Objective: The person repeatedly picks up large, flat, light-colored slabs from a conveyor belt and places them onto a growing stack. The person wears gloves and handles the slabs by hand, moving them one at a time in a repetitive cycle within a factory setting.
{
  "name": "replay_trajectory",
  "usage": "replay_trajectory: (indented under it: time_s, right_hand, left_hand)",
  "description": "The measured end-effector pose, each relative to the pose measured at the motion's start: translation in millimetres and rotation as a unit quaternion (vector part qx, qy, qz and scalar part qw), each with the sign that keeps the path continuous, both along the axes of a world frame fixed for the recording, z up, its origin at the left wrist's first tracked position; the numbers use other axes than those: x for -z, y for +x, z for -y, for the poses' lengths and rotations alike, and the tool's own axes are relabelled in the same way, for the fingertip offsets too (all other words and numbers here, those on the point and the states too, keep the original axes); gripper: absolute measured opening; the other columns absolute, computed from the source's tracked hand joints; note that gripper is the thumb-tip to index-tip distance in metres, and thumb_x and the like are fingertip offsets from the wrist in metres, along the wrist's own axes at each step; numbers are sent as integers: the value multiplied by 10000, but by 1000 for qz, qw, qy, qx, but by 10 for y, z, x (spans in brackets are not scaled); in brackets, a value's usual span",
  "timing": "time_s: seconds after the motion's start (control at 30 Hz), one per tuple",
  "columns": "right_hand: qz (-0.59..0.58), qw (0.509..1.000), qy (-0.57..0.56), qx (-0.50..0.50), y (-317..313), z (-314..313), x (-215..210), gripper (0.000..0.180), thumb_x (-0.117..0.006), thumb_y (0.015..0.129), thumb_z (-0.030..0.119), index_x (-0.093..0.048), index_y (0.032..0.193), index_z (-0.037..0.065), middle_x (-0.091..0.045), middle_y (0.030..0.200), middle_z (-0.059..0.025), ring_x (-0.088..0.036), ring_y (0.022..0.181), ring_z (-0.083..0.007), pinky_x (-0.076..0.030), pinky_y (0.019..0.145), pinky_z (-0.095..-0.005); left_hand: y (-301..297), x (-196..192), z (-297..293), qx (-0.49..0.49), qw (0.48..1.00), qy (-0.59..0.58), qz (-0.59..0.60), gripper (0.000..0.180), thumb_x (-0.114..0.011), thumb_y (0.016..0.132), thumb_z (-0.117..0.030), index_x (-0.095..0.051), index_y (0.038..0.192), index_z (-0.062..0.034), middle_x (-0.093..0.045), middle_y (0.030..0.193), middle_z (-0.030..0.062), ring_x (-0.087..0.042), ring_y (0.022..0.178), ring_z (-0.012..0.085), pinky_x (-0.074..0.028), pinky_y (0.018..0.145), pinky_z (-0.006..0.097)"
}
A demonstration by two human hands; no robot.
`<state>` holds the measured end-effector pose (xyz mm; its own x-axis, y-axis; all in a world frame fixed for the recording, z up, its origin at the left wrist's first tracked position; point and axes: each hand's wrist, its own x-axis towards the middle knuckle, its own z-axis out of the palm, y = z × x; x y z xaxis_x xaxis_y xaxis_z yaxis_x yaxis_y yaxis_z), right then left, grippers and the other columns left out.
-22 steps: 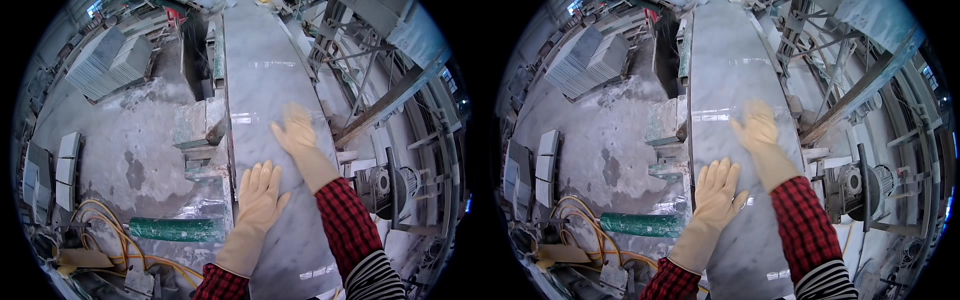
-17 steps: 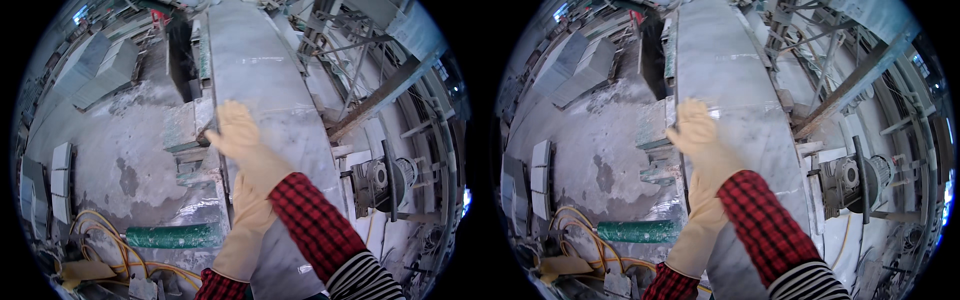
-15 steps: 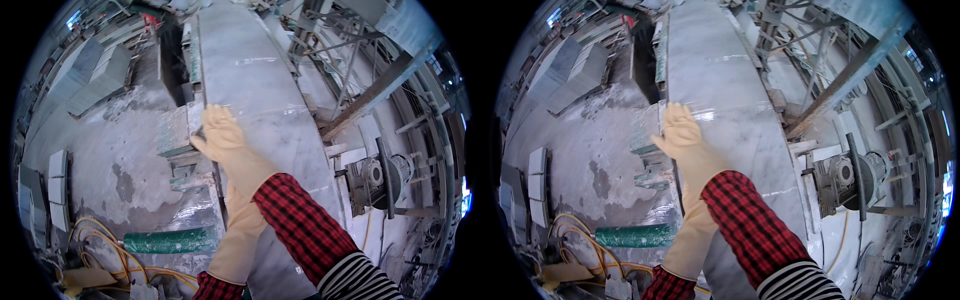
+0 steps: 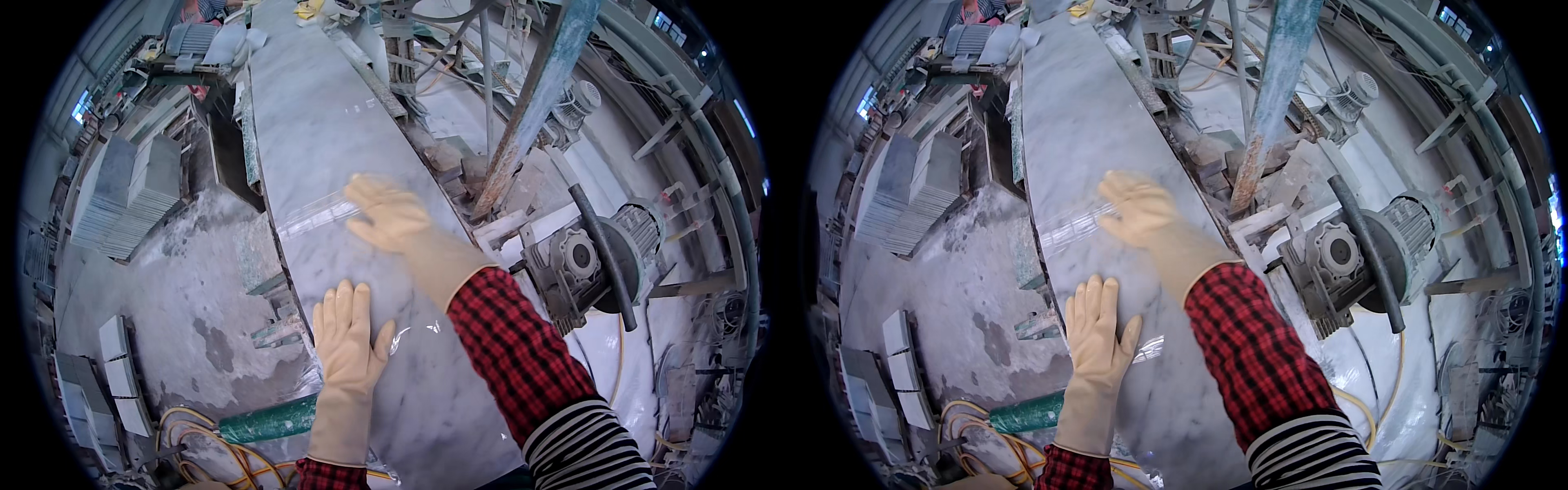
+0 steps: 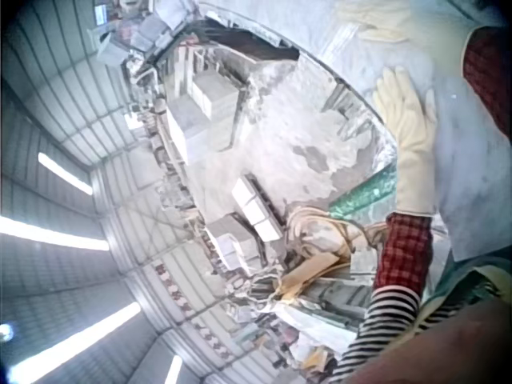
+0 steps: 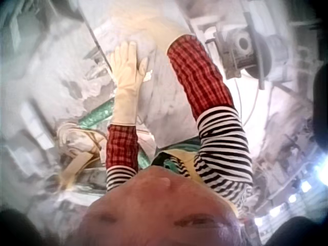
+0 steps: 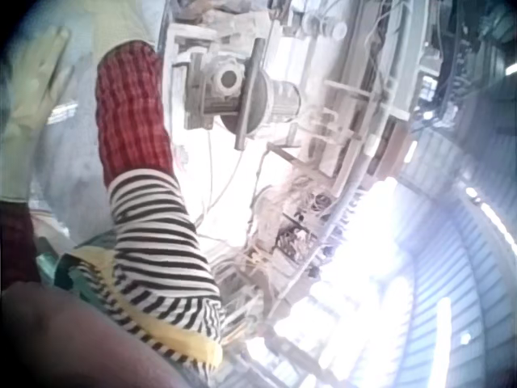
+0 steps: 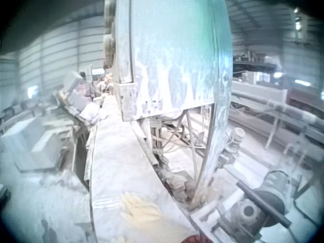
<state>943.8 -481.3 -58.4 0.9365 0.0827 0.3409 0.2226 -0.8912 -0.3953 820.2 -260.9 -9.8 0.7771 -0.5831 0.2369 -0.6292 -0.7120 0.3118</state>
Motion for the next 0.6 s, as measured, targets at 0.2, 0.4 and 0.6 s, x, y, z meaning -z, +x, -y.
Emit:
replay_trajectory:
  time_s: [0.2, 0.4, 0.6]
  right_hand:
    - [-7, 989, -64, 131, -39, 478, -125, 683, -605, 954, 507, -521, 1469, 65, -461, 1576, -195, -416, 1466, -348, -285, 1243, -439]
    - [3, 978, -33, 204, 35, 477, -63, 698, -635, 938, 495, -521, 1445, 28, -456, 1569, -228, -408, 1467, -367, -276, 1251, -440]
    - [103, 977, -53, 182, 63, 480, -7, 595, -652, 932, 400, -580, 1386, 22, -556, 1462, -239, -482, 1392, -399, -362, 1194, -469]
  left_hand:
    - [49, -33, 3, 1, 1000, 5, 11, 686, -737, 852, -336, -532, 1393, 33, -519, 1416, 265, -470, 1281, 461, -347, 1096, 551]
    - [102, -92, 24, 3, 1000, 8, -4, 653, -738, 860, -299, -534, 1385, 32, -514, 1414, 268, -461, 1283, 470, -350, 1094, 534]
    - [144, -77, 3, -4, 1000, 0, 6, 659, -754, 850, -296, -541, 1385, 26, -511, 1434, 256, -472, 1280, 465, -350, 1097, 537]
